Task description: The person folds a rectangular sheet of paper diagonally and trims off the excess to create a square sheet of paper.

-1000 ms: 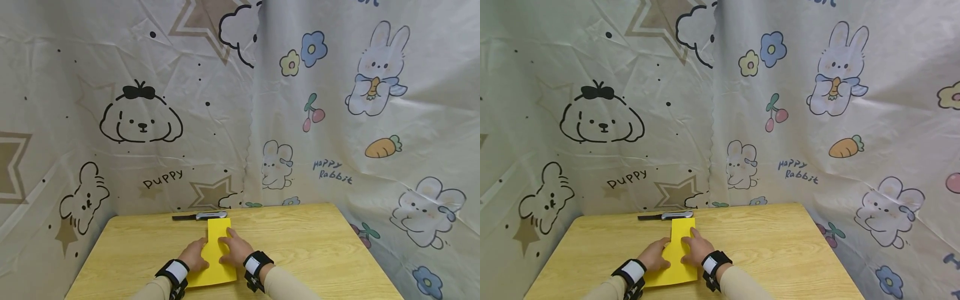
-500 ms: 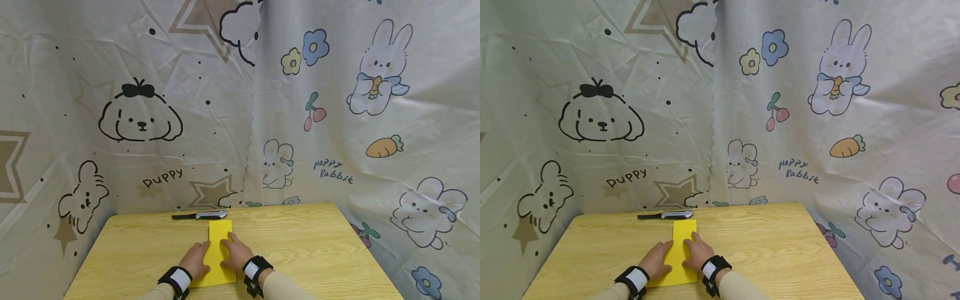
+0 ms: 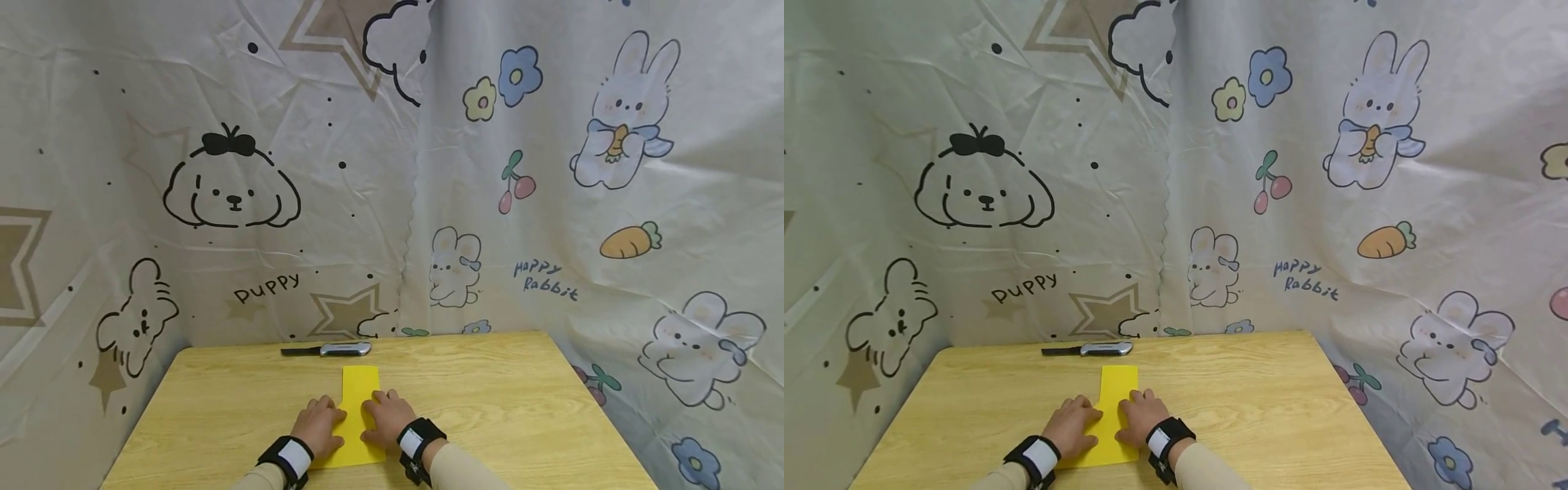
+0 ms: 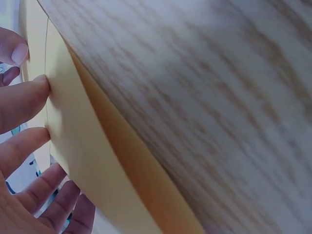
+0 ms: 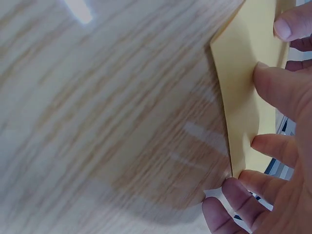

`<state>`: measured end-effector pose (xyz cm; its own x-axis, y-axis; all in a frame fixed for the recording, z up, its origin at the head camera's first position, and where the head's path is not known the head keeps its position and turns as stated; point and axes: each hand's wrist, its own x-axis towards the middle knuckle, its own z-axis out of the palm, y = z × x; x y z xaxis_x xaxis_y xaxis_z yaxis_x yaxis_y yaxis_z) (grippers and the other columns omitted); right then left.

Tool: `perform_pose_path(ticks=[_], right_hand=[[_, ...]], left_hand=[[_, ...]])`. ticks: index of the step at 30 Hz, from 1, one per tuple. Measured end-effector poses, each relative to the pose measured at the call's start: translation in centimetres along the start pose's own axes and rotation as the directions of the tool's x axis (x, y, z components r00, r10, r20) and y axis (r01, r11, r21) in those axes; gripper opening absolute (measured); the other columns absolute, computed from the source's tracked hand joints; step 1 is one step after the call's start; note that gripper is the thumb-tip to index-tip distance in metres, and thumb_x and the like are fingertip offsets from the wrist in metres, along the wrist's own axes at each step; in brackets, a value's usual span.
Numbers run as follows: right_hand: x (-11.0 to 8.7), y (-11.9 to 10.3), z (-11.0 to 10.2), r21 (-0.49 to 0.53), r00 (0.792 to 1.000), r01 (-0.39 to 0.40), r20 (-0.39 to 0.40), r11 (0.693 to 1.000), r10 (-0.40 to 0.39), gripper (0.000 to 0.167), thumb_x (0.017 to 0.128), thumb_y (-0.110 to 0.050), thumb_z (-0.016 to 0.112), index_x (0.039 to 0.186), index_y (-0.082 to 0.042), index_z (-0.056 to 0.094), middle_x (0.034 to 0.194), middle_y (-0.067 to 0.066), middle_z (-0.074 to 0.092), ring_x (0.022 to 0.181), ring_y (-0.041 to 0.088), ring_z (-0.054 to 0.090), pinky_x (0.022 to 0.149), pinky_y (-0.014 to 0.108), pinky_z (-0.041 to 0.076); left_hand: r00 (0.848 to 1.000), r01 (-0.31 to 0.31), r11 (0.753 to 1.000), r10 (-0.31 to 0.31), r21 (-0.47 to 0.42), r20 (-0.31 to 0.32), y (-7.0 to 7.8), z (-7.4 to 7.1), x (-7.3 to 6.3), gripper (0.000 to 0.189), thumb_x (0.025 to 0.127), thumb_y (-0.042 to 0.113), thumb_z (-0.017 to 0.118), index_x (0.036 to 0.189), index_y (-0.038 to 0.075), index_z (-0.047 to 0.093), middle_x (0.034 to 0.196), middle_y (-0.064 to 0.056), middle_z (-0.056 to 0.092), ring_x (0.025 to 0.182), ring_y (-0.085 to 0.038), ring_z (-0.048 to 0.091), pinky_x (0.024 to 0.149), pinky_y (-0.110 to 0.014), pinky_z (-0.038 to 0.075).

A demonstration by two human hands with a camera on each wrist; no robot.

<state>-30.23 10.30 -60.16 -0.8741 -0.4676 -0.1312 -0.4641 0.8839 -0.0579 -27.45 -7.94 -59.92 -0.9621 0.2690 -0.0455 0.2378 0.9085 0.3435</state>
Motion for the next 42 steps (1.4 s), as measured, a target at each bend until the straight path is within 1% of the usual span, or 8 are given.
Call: perform_pose_path(ticks=[5,11,16,20,24,33,37,42], right_hand=[[0.5,-0.6,-0.1,0.033,1.0,0.008,0.009,0.999,-0.008,0.053,0.084,-0.056,0.064,0.127,-0.025,0.059,0.136,0.004,0.049,0.115,0.025,0.048,0.089,0.039,0.048],[1.1,-0.7,-1.0,0.178,0.999,-0.013,-0.047,0.984,0.021,0.057,0.087,-0.047,0.065,0.133,-0.015,0.055,0.134,0.007,0.051,0.116,0.023,0.054,0.091,0.04,0.049],[1.9,0.2,-2.2,0.158,0.994,0.001,-0.106,0.987,0.015,0.055,0.087,-0.042,0.066,0.132,-0.012,0.055,0.134,0.009,0.05,0.115,0.024,0.056,0.091,0.04,0.05],[3.3,1.2,-3.6,0.115,0.99,0.013,-0.144,0.993,0.004,0.053,0.088,-0.039,0.065,0.132,-0.012,0.055,0.136,0.012,0.049,0.117,0.027,0.054,0.091,0.042,0.049],[5.2,1.4,-5.5,0.062,0.984,0.029,-0.175,0.998,-0.018,0.054,0.088,-0.039,0.066,0.132,-0.011,0.055,0.135,0.013,0.05,0.118,0.029,0.053,0.093,0.043,0.048],[8.6,-0.3,-9.0,0.001,0.98,0.102,-0.173,0.995,-0.1,0.056,0.09,-0.041,0.063,0.137,-0.011,0.051,0.139,0.013,0.047,0.12,0.028,0.052,0.094,0.04,0.047],[9.3,-0.9,-9.5,0.012,0.981,0.078,-0.178,0.997,-0.075,0.06,0.089,-0.043,0.064,0.138,-0.011,0.05,0.138,0.012,0.048,0.12,0.028,0.052,0.096,0.04,0.046],[10.1,-1.1,-8.8,0.003,0.978,0.077,-0.194,0.997,-0.075,0.06,0.087,-0.041,0.067,0.136,-0.01,0.052,0.135,0.011,0.05,0.116,0.027,0.055,0.095,0.039,0.047]], left_hand=[[0.999,0.039,0.998,-0.039,-0.042,0.001,-1.0,0.1,-0.1,0.042,0.073,0.026,0.082,0.111,0.01,0.071,0.103,-0.005,0.053,0.094,-0.027,0.048,0.081,-0.049,0.043],[0.995,0.083,0.991,-0.089,-0.109,-0.052,-2.7,-0.4,-0.4,0.052,0.077,0.035,0.079,0.12,0.009,0.065,0.108,-0.008,0.058,0.1,-0.029,0.054,0.088,-0.051,0.045],[0.99,0.047,0.998,-0.053,-0.053,-0.128,-5.1,-1.3,-0.8,0.055,0.077,0.039,0.077,0.121,0.01,0.064,0.11,-0.008,0.06,0.1,-0.03,0.057,0.084,-0.053,0.046],[0.998,0.003,1.0,-0.003,0.001,-0.061,-6.0,-1.8,-1.3,0.059,0.077,0.044,0.076,0.125,0.012,0.062,0.118,-0.009,0.058,0.108,-0.032,0.054,0.089,-0.055,0.044],[1.0,-0.028,0.999,0.028,0.027,-0.004,-5.6,-1.5,-1.9,0.061,0.077,0.045,0.076,0.126,0.012,0.062,0.127,-0.013,0.055,0.118,-0.036,0.049,0.094,-0.058,0.04],[0.997,-0.075,0.99,0.077,0.12,-0.015,-4.2,-1.4,-2.3,0.056,0.079,0.046,0.073,0.124,0.014,0.065,0.127,-0.012,0.054,0.116,-0.036,0.049,0.091,-0.057,0.042],[0.996,-0.089,0.985,0.093,0.148,-0.017,-3.4,-1.3,-2.2,0.055,0.079,0.047,0.072,0.124,0.016,0.065,0.124,-0.01,0.054,0.114,-0.034,0.05,0.089,-0.054,0.044],[0.997,-0.077,0.991,0.079,0.109,-0.009,-2.8,-0.4,-3.0,0.056,0.08,0.05,0.071,0.126,0.019,0.064,0.128,-0.01,0.053,0.117,-0.034,0.048,0.093,-0.054,0.042]])
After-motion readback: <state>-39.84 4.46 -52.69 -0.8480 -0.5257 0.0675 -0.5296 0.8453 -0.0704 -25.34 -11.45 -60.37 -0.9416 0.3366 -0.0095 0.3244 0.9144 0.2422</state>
